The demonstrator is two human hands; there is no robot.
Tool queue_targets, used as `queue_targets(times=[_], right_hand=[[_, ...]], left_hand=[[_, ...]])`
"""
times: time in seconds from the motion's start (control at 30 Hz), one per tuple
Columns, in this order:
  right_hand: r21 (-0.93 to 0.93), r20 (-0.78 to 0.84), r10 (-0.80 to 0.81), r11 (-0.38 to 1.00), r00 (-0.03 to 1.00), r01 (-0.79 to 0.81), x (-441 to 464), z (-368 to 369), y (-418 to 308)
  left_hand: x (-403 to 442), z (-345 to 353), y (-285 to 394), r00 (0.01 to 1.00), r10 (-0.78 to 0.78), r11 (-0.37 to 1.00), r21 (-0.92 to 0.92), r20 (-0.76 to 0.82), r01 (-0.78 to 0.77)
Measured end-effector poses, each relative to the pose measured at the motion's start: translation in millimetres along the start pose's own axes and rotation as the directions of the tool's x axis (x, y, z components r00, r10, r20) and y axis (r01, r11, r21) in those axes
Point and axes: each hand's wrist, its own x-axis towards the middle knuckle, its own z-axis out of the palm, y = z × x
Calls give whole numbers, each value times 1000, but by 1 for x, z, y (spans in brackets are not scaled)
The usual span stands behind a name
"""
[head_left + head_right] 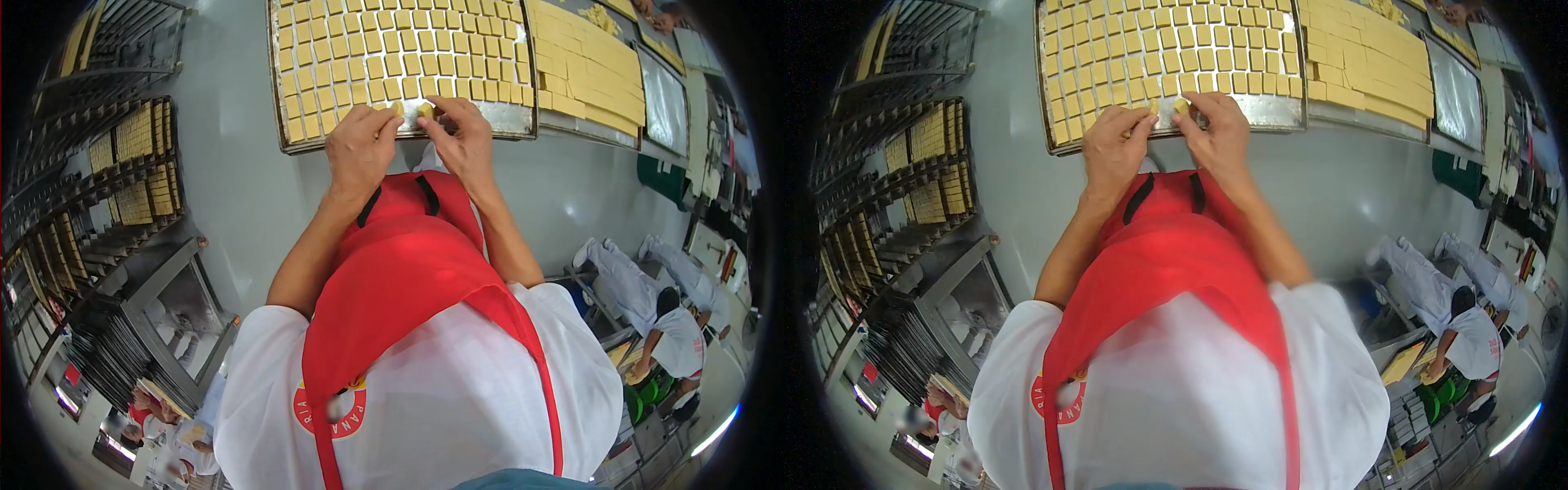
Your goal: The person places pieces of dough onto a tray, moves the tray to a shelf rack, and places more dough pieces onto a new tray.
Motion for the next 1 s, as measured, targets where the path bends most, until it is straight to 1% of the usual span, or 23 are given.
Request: queue_targets(times=[0.03,0.07,0.1,0.13,0.17,0.2,0.23,0.3,0.33,0.4,0.5,0.6,0.7,0.73,0.77,0.8,0.83,0.87,0.9,0.93,0.97,1.0], right_hand=[[0,0,0,1000,1000,0,1,0,4],[-90,31,-64,994,997,66,3,2,9],[-175,68,-126,975,990,136,4,3,10],[-175,70,-128,975,989,138,5,4,10],[-217,75,-117,967,990,130,5,5,9],[-260,80,-104,958,991,121,5,6,8],[-261,80,-103,958,991,120,5,7,6],[-215,73,29,977,997,-12,6,10,2],[-216,73,28,976,997,-12,6,12,2],[-188,25,-30,982,999,34,7,17,6],[-203,34,-47,978,998,53,9,18,7],[-207,29,-55,977,998,60,9,18,8],[-183,21,-60,981,998,63,8,14,5],[-183,22,-59,981,998,62,5,12,5],[-46,-33,33,998,999,-35,0,8,5],[96,-74,133,987,988,-125,-5,4,7],[222,-3,209,954,978,-203,-8,0,11],[221,-3,211,953,977,-205,-10,-6,13],[415,194,343,820,919,-394,-10,-13,9],[541,406,407,615,818,-574,-9,-19,6],[572,513,426,478,746,-666,-8,-22,5],[573,512,426,478,746,-666,-8,-22,6]], left_hand=[[-2,0,-1,997,69,983,166,45,-76],[-3,1,-3,986,130,933,323,100,-156],[-5,3,-5,987,130,933,324,97,-155],[-7,5,-7,981,123,921,350,152,-170],[-8,7,-9,971,114,908,375,208,-187],[-7,7,-9,971,114,909,374,209,-187],[-7,6,-10,969,121,911,364,213,-194],[-4,5,-11,968,129,913,356,216,-201],[-3,4,-11,966,131,913,353,222,-205],[-2,4,-12,964,134,913,349,228,-210],[-1,4,-14,959,151,909,348,238,-230],[-1,3,-12,959,129,908,358,251,-216],[0,2,-8,966,113,927,326,233,-187],[1,2,-6,968,109,962,223,226,-160],[1,1,-4,970,102,985,116,220,-130],[1,0,1,971,98,985,117,220,-126],[1,-1,7,970,80,995,46,228,-93],[0,1,12,969,65,998,-25,238,-60],[-2,4,15,969,66,998,-28,240,-61],[-3,8,17,965,49,994,-108,256,-22],[-4,11,19,961,33,982,-187,273,20],[-4,13,21,961,34,982,-187,275,19]])
